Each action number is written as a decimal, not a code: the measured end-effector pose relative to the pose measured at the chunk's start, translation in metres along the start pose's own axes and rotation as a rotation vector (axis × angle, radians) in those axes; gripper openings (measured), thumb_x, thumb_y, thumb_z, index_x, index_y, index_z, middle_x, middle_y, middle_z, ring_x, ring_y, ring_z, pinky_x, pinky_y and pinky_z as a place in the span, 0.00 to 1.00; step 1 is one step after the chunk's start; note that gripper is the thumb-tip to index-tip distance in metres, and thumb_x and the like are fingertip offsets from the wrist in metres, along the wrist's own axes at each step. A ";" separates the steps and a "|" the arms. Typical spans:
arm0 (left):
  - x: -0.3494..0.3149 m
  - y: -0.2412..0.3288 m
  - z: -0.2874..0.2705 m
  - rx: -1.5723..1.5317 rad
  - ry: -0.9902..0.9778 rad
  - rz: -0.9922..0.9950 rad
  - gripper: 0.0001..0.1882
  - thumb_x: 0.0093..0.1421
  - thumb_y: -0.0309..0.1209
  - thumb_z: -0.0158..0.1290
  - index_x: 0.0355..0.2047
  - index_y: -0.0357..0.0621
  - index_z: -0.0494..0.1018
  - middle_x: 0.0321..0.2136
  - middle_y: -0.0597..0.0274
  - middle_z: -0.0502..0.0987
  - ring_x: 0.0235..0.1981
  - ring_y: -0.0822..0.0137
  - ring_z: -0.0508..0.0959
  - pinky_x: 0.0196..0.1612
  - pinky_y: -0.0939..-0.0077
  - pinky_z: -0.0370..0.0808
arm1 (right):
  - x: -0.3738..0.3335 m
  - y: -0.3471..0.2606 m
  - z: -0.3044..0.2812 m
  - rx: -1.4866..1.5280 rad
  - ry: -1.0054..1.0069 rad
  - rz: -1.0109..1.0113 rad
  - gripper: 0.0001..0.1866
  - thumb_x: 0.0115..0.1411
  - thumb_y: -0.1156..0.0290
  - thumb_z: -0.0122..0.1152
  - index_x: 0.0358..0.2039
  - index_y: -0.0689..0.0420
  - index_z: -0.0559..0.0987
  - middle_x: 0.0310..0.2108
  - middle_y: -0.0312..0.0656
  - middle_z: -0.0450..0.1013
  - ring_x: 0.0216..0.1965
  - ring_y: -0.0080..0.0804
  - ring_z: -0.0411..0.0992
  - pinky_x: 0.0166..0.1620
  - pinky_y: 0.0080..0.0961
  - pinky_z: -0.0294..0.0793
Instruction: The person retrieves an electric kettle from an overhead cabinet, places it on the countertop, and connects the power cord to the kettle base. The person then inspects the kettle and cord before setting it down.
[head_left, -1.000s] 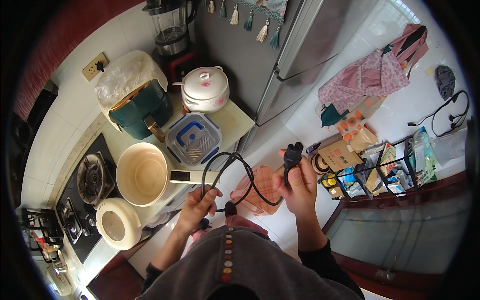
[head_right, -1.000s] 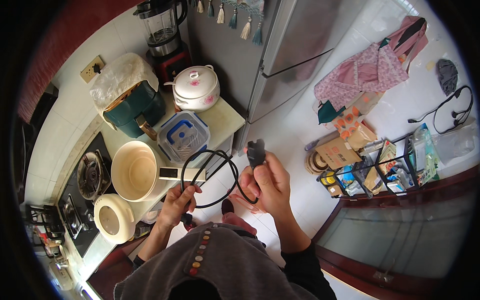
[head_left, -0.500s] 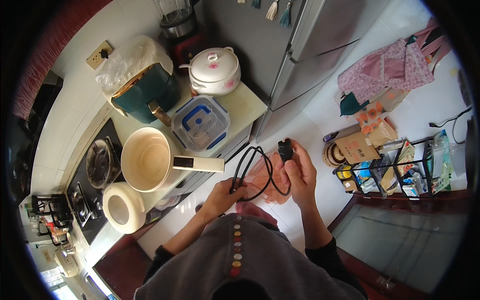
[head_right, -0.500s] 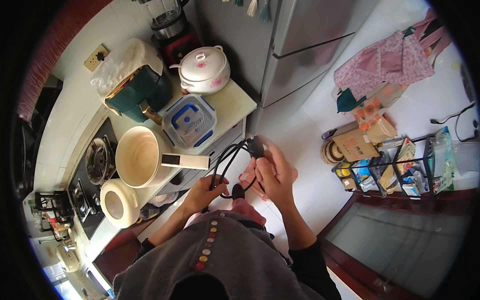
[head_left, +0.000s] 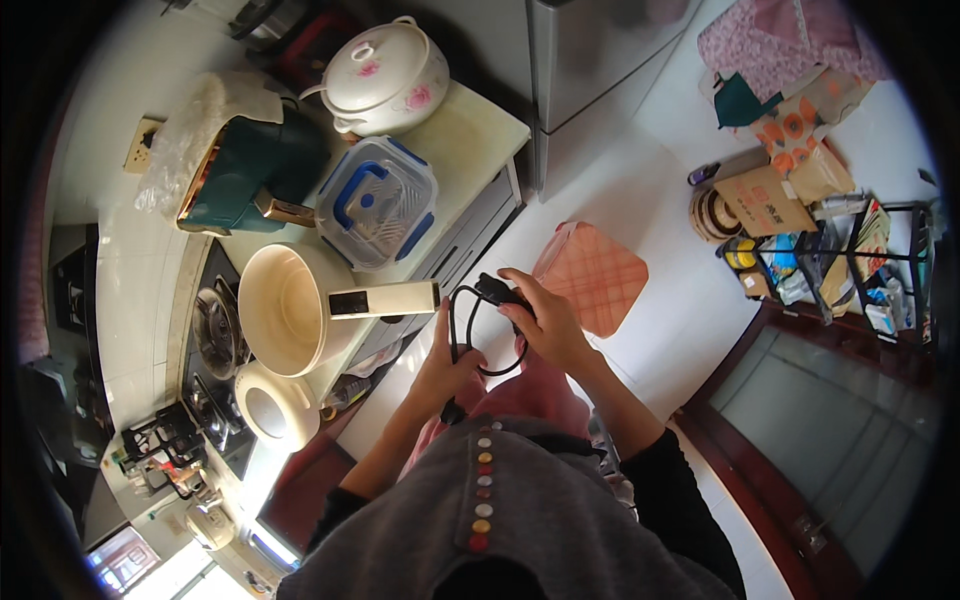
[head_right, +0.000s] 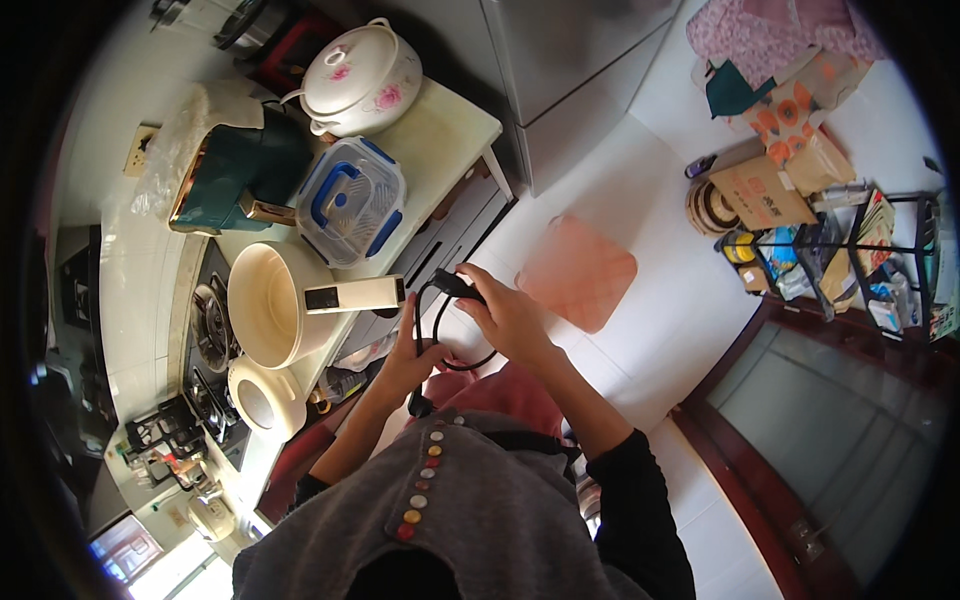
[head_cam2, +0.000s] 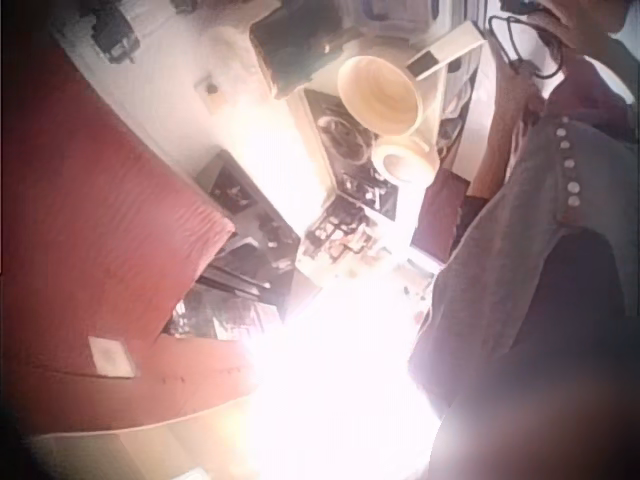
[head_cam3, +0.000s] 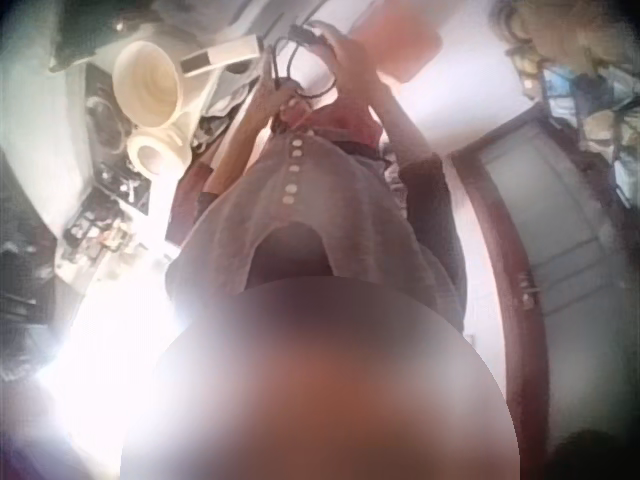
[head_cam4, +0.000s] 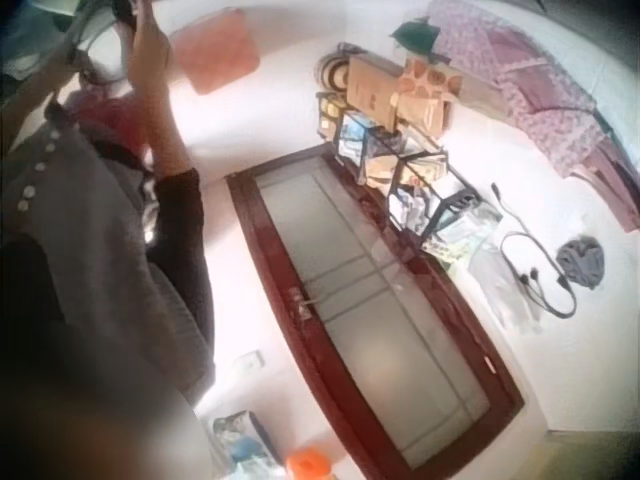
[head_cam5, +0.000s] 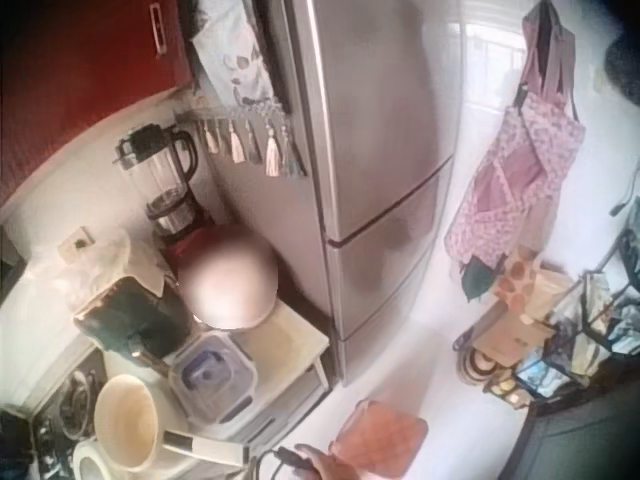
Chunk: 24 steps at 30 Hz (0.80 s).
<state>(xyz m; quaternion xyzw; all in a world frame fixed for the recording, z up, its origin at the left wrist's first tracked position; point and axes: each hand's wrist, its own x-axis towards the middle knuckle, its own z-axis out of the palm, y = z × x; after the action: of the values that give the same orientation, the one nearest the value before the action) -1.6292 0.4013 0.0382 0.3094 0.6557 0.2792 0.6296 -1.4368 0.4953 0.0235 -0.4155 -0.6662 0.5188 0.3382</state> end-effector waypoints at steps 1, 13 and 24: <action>0.001 -0.001 -0.003 -0.060 -0.013 0.033 0.53 0.61 0.20 0.54 0.74 0.54 0.28 0.28 0.63 0.78 0.23 0.78 0.71 0.25 0.83 0.67 | 0.000 0.004 0.001 0.022 -0.068 0.099 0.20 0.64 0.71 0.61 0.55 0.59 0.74 0.43 0.52 0.77 0.41 0.46 0.78 0.43 0.32 0.75; 0.001 -0.016 -0.050 -0.388 -0.087 -0.121 0.38 0.71 0.33 0.43 0.73 0.71 0.35 0.41 0.55 0.73 0.21 0.77 0.63 0.26 0.82 0.62 | 0.016 0.045 0.037 0.209 -0.051 -0.090 0.19 0.59 0.71 0.65 0.52 0.56 0.76 0.41 0.47 0.78 0.39 0.49 0.77 0.41 0.37 0.75; 0.007 -0.024 -0.066 -0.724 -0.056 -0.078 0.28 0.63 0.62 0.49 0.59 0.66 0.67 0.46 0.59 0.75 0.26 0.74 0.68 0.32 0.80 0.67 | 0.014 0.062 0.063 0.291 -0.038 -0.048 0.21 0.57 0.74 0.67 0.52 0.55 0.76 0.42 0.44 0.77 0.40 0.46 0.75 0.44 0.36 0.75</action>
<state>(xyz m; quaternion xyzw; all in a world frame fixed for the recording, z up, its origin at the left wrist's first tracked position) -1.6971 0.3926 0.0184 0.0487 0.5084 0.4604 0.7261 -1.4855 0.4898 -0.0514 -0.3363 -0.5999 0.6094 0.3945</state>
